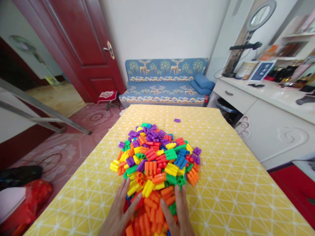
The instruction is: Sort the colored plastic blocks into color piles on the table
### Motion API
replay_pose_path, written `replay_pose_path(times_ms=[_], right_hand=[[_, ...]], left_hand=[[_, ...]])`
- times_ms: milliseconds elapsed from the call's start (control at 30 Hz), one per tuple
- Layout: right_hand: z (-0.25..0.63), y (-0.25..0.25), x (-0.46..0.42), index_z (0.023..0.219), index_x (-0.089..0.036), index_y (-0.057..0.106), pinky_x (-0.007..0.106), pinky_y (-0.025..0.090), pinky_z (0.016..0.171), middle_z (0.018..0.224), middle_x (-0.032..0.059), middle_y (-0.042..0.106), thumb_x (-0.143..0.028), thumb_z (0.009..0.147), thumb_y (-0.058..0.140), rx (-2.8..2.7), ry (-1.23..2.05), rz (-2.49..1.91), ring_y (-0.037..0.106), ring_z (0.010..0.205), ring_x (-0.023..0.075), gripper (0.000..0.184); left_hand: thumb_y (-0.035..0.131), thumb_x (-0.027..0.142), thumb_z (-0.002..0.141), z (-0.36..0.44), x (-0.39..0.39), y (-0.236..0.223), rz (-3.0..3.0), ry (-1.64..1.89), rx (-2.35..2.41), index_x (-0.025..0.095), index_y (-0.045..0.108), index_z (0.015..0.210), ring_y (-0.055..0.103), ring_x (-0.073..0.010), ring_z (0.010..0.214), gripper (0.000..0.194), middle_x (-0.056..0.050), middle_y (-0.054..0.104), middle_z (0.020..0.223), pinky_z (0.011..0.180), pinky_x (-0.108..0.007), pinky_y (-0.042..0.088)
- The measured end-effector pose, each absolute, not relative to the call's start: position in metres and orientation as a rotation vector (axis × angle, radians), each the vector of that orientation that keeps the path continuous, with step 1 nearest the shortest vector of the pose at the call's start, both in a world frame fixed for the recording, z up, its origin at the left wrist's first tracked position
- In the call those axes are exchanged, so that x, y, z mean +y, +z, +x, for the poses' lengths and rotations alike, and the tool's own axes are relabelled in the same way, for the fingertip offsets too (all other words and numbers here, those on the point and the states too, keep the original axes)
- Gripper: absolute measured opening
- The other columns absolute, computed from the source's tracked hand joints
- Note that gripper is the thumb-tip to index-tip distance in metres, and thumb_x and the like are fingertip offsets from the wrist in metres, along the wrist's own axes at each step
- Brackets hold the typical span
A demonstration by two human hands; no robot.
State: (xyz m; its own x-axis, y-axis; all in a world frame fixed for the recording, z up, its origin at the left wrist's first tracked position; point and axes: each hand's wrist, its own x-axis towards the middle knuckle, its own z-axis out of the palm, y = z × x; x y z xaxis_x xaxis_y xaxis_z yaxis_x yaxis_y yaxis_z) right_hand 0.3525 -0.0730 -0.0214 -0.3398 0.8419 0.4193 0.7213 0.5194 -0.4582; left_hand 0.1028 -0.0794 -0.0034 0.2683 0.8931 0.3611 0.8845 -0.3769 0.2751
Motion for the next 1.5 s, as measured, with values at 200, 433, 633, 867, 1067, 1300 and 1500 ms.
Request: replay_pose_path(times_ms=[200,433,633,867,1067,1300,1500], right_hand=[[0.326,0.023,-0.009,0.149,-0.041,0.016,0.059,0.042,0.104,0.159,-0.003,-0.009,-0.021,0.079,0.062,-2.233,0.283,-0.974,0.009,0.143,0.0385,0.087],[0.299,0.059,0.089,0.142,-0.025,0.041,0.054,0.028,0.114,0.157,0.0096,0.021,-0.036,0.076,0.071,-2.231,0.217,-1.13,0.017,0.143,0.035,0.073],[0.313,0.091,0.107,0.137,-0.028,0.046,0.05,0.041,0.104,0.143,0.0086,0.046,-0.04,0.073,0.072,-1.986,0.339,-1.328,0.045,0.13,0.031,0.07],[0.432,0.045,0.12,0.117,-0.018,0.064,0.051,0.039,0.103,0.123,0.0131,0.063,-0.062,0.087,0.04,-1.548,0.175,-1.623,0.054,0.118,0.03,0.058],[0.406,-0.006,0.135,0.124,-0.021,0.061,0.049,0.03,0.111,0.132,0.0097,0.059,-0.065,0.089,0.031,-1.532,0.489,-1.547,0.048,0.127,0.0273,0.063],[0.323,0.003,0.097,0.15,-0.021,0.025,0.046,0.016,0.118,0.157,0.0071,0.023,-0.06,0.092,0.034,-1.304,0.721,-1.374,0.02,0.144,0.0229,0.071],[0.311,0.025,0.072,0.145,-0.028,0.035,0.046,0.016,0.118,0.159,0.0012,0.017,-0.043,0.097,0.036,-1.605,0.653,-1.049,0.016,0.145,0.0228,0.051]], left_hand=[[0.071,0.048,0.07,0.093,-0.021,0.046,2.478,0.786,1.55,0.035,0.023,0.15,0.023,-0.0392,0.141,0.094,-0.011,0.014,0.159,0.107,-0.058,0.035],[0.068,0.031,0.075,0.079,0.071,0.065,2.402,0.847,1.693,0.029,0.051,0.135,0.04,-0.0341,0.133,0.062,-0.011,0.045,0.143,0.109,-0.052,0.036],[0.072,0.02,0.067,0.067,0.08,0.084,2.28,0.744,1.673,0.026,0.039,0.144,0.032,-0.0352,0.138,0.083,-0.012,0.037,0.149,0.109,-0.052,0.035],[0.061,0.054,0.077,-0.008,0.072,0.047,1.828,1.072,2.13,0.02,0.047,0.137,0.031,-0.0325,0.139,0.071,-0.014,0.043,0.145,0.112,-0.05,0.029],[0.047,0.05,0.086,-0.03,0.096,0.009,1.72,1.005,2.386,0.021,0.064,0.12,0.042,-0.03,0.131,0.048,-0.01,0.062,0.125,0.116,-0.052,0.017],[0.048,0.054,0.085,-0.01,0.091,0.022,1.546,1.111,2.066,0.015,0.065,0.118,0.053,-0.0292,0.123,0.054,-0.011,0.065,0.123,0.106,-0.041,0.04],[0.059,0.051,0.081,0.003,0.086,0.04,1.504,1.444,1.836,0.014,0.072,0.102,0.068,-0.0244,0.095,0.044,-0.009,0.073,0.104,0.085,-0.033,0.054]])
